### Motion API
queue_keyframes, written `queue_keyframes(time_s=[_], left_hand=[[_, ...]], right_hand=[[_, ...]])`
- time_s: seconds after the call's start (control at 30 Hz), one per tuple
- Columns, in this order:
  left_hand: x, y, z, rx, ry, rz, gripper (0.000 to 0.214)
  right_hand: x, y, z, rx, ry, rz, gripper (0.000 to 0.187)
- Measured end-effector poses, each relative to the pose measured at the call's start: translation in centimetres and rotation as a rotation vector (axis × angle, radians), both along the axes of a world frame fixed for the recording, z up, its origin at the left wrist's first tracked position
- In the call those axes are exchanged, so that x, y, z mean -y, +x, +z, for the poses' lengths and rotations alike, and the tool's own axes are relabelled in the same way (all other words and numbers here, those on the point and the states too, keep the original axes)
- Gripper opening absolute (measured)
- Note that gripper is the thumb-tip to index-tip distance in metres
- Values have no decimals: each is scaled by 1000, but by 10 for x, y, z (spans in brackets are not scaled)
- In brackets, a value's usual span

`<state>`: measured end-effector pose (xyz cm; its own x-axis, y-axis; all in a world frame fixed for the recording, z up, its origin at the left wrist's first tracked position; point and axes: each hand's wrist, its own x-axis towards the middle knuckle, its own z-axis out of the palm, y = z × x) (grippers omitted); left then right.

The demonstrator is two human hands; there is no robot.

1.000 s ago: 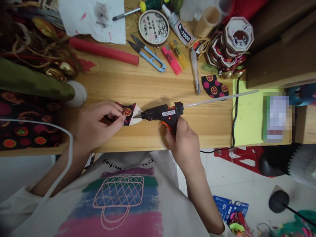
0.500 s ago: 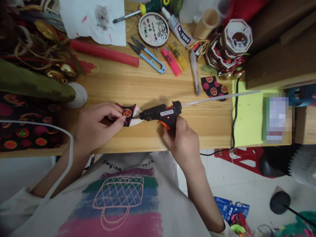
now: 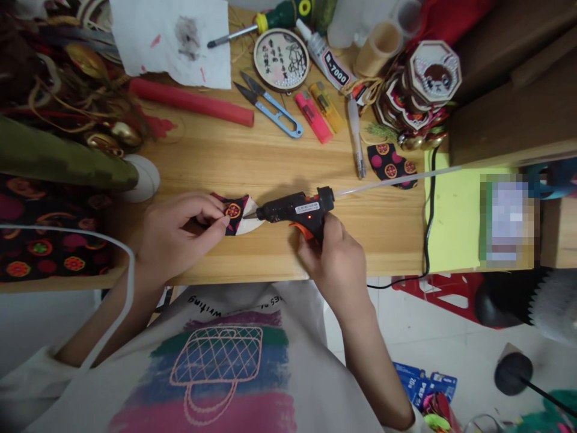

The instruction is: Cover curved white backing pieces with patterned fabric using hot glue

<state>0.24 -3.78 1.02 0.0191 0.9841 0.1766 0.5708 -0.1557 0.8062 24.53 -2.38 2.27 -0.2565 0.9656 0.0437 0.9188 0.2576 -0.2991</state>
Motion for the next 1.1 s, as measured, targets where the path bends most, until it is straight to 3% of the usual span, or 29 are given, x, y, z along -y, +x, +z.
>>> queue_keyframes(time_s=[0.27,0.7,1.1], left_hand=[[2,-1,0,-7,-13,4,15],[2,0,3,-13,-42,4,17],[2,-2,3,-28,-41,15,17]], right_hand=[[0,-1,-1,24,12,46,39],[0,1,-2,48,5,-24,38],[-1,2,-1,46,22,50,36]])
